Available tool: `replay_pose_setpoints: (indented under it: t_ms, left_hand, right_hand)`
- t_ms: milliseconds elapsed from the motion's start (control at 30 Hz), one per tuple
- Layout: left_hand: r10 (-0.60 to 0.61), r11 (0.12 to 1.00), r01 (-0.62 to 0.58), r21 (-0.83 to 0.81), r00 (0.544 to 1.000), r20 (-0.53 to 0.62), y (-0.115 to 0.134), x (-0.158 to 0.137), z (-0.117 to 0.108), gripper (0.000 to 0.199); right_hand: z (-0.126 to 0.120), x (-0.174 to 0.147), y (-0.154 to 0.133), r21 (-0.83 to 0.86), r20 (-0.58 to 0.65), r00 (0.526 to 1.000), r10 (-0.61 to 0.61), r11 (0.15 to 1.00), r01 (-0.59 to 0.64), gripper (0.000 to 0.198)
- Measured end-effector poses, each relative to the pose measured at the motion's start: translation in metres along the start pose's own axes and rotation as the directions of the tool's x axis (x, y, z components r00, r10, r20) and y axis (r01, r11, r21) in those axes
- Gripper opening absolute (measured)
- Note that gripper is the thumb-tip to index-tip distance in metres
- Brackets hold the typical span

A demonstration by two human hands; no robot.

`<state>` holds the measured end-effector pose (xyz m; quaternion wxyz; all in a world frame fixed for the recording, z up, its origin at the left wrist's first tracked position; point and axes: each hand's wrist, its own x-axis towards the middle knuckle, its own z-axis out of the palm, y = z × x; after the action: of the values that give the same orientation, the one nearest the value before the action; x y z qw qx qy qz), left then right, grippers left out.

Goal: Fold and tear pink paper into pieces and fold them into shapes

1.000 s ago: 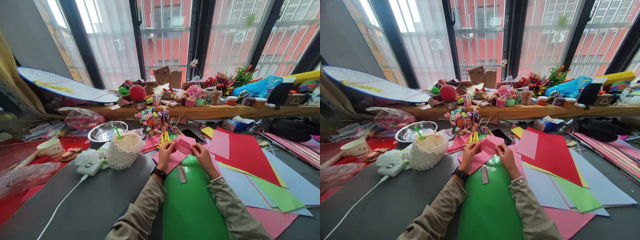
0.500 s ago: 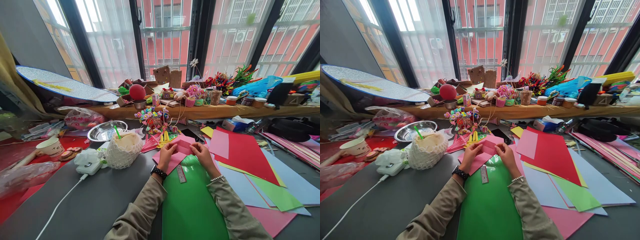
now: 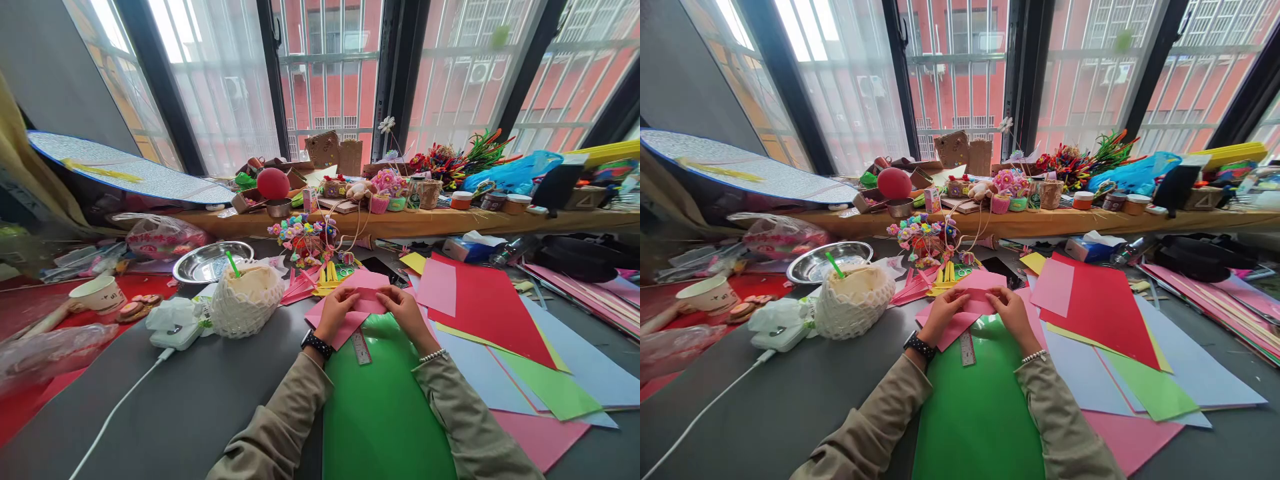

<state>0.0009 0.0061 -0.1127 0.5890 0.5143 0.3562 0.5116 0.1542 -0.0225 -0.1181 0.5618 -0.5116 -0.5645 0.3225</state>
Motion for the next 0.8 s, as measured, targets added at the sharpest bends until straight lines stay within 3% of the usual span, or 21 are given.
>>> replay_pose_setpoints:
  t_ms: [333,800]
  left_hand:
    - [-0.038,0.999,0.038,-0.007,0.999,-0.004,0.0008,-0.0020,0.0005,0.024]
    - [-0.078,0.996,0.077,0.055,0.997,0.019,0.0013,-0.0012,0.0040,0.028]
  right_hand:
    - [0.0002,-0.0029,-0.0069,0.053,0.058,0.998,0.011,0.998,-0.014,0.026]
    - [-0.0009,-0.0032,-0.0087,-0.045,0.060,0.992,-0.115,0.992,0.118,0.022]
